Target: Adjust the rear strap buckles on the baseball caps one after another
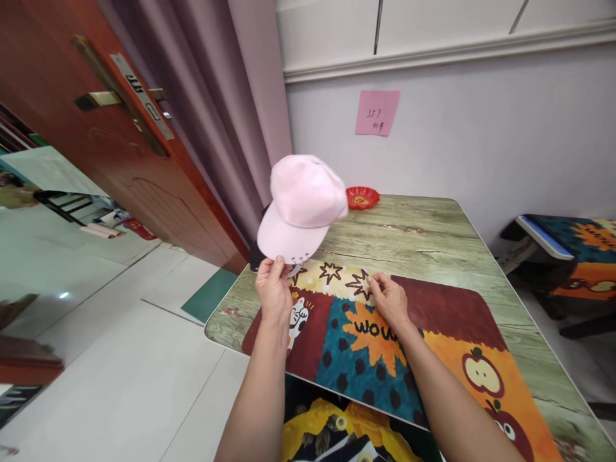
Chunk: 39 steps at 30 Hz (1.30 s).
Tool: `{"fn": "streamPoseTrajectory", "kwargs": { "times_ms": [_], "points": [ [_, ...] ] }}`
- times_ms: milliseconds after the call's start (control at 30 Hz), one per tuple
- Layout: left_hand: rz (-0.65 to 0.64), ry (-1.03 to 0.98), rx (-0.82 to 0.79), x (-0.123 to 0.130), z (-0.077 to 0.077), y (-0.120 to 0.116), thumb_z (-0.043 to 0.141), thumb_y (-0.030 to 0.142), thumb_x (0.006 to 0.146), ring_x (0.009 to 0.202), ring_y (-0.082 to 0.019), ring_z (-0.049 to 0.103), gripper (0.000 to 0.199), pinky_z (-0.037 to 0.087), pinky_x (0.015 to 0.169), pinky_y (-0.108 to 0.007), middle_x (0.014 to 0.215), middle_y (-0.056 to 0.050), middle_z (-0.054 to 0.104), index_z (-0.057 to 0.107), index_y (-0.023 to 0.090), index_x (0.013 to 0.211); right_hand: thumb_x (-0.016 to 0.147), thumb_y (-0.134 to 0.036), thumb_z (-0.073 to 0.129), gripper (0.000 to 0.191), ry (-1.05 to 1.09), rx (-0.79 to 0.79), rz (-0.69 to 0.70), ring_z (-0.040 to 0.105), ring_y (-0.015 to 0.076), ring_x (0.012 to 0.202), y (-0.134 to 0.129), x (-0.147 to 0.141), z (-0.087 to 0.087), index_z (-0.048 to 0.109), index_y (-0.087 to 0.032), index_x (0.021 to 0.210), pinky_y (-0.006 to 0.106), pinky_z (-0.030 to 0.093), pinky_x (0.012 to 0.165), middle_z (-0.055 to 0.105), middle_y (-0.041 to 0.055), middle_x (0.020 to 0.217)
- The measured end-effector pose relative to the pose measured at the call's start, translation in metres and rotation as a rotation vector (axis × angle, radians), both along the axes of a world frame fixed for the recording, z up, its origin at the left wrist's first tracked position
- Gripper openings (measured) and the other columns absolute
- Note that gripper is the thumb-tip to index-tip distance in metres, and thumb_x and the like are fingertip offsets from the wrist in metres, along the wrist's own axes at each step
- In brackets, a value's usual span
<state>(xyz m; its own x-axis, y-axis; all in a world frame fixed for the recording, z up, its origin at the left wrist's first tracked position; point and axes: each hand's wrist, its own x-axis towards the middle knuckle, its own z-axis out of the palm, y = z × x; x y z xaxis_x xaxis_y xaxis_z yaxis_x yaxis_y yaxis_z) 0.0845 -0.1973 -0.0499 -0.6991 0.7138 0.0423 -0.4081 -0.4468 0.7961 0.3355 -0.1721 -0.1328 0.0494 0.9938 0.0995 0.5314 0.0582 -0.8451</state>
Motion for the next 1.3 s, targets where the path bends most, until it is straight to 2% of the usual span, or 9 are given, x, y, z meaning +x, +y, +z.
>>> {"fn": "streamPoseTrajectory", "kwargs": {
  "times_ms": [167, 300, 367, 433, 567, 733, 1000, 1133, 1300],
  "points": [
    [-0.320, -0.091, -0.132, 0.039, -0.027, 0.004, 0.092, 0.032, 0.060, 0.066, -0.009, 0.060, 0.040, 0.047, 0.062, -0.022, 0.078, 0.002, 0.067, 0.061, 0.018, 0.080, 0.081, -0.084, 0.049, 0.069, 0.963, -0.070, 0.023, 0.049, 0.0087, 0.053, 0.010, 0.012, 0.008, 0.065, -0.022, 0.107, 0.023, 0.035, 0.044, 0.073, 0.0079, 0.110],
    [-0.401, -0.041, -0.214, 0.053, -0.055, 0.012, 0.091, 0.033, 0.060, 0.066, -0.010, 0.060, 0.038, 0.047, 0.059, -0.021, 0.079, 0.000, 0.067, 0.063, 0.016, 0.080, 0.082, -0.084, 0.051, 0.063, 1.388, -0.154, 0.145, 0.028, 0.0039, 0.038, 0.019, 0.035, 0.013, 0.063, -0.023, 0.097, 0.018, 0.028, 0.032, 0.067, -0.0029, 0.079],
    [-0.408, -0.017, -0.218, 0.055, -0.063, 0.016, 0.091, 0.035, 0.060, 0.066, -0.010, 0.060, 0.040, 0.048, 0.059, -0.021, 0.080, 0.000, 0.067, 0.064, 0.016, 0.082, 0.086, -0.067, 0.064, 0.044, 1.455, -0.182, 0.169, 0.030, 0.0038, 0.036, 0.022, 0.042, 0.011, 0.062, -0.025, 0.098, 0.016, 0.032, 0.032, 0.062, -0.0076, 0.069],
    [-0.410, 0.009, -0.204, 0.056, -0.067, 0.021, 0.091, 0.037, 0.060, 0.068, -0.010, 0.061, 0.041, 0.050, 0.060, -0.022, 0.081, 0.000, 0.066, 0.064, 0.017, 0.085, 0.086, -0.052, 0.072, 0.031, 1.497, -0.211, 0.152, 0.046, 0.0053, 0.042, 0.024, 0.043, 0.009, 0.063, -0.026, 0.100, 0.015, 0.043, 0.038, 0.064, -0.0079, 0.070],
    [-0.386, 0.062, -0.165, 0.059, -0.071, 0.030, 0.089, 0.039, 0.063, 0.073, -0.011, 0.062, 0.041, 0.057, 0.066, -0.025, 0.082, 0.001, 0.065, 0.065, 0.016, 0.087, 0.083, -0.056, 0.075, 0.042, 1.596, -0.201, 0.065, 0.074, 0.0151, 0.084, 0.027, 0.035, 0.008, 0.066, -0.026, 0.110, 0.027, 0.064, 0.074, 0.076, -0.0001, 0.096],
    [-0.381, 0.046, -0.136, 0.069, -0.075, 0.042, 0.089, 0.034, 0.063, 0.080, -0.012, 0.065, 0.039, 0.060, 0.077, -0.029, 0.089, -0.002, 0.066, 0.066, 0.016, 0.089, 0.079, -0.080, 0.060, 0.070, 1.685, -0.111, -0.044, 0.072, 0.0213, 0.107, 0.028, 0.029, 0.012, 0.069, -0.021, 0.116, 0.036, 0.062, 0.094, 0.076, 0.0074, 0.113],
    [-0.406, -0.011, -0.053, 0.082, -0.078, 0.059, 0.087, 0.030, 0.067, 0.094, -0.014, 0.066, 0.039, 0.056, 0.093, -0.034, 0.101, -0.004, 0.067, 0.067, 0.017, 0.099, 0.088, -0.061, 0.064, 0.047, 1.573, -0.010, -0.076, 0.062, 0.0213, 0.126, 0.026, 0.023, 0.015, 0.066, -0.032, 0.125, 0.040, 0.062, 0.094, 0.068, 0.0007, 0.134],
    [-0.435, -0.027, -0.055, 0.081, -0.078, 0.060, 0.086, 0.031, 0.067, 0.080, -0.010, 0.063, 0.038, 0.056, 0.075, -0.025, 0.092, -0.001, 0.066, 0.062, 0.018, 0.094, 0.086, -0.057, 0.070, 0.044, 1.599, -0.020, -0.055, 0.066, 0.0190, 0.118, 0.026, 0.024, 0.013, 0.066, -0.032, 0.123, 0.037, 0.061, 0.094, 0.072, -0.0004, 0.126],
    [-0.568, -0.031, -0.099, 0.074, -0.072, 0.048, 0.088, 0.027, 0.063, 0.059, -0.007, 0.055, 0.043, 0.037, 0.045, -0.019, 0.085, 0.000, 0.068, 0.066, 0.016, 0.098, 0.080, -0.064, 0.074, 0.052, 1.595, -0.014, 0.001, 0.069, 0.0177, 0.108, 0.030, 0.037, 0.010, 0.068, -0.025, 0.114, 0.033, 0.060, 0.097, 0.074, 0.0037, 0.109]
  ]
}}
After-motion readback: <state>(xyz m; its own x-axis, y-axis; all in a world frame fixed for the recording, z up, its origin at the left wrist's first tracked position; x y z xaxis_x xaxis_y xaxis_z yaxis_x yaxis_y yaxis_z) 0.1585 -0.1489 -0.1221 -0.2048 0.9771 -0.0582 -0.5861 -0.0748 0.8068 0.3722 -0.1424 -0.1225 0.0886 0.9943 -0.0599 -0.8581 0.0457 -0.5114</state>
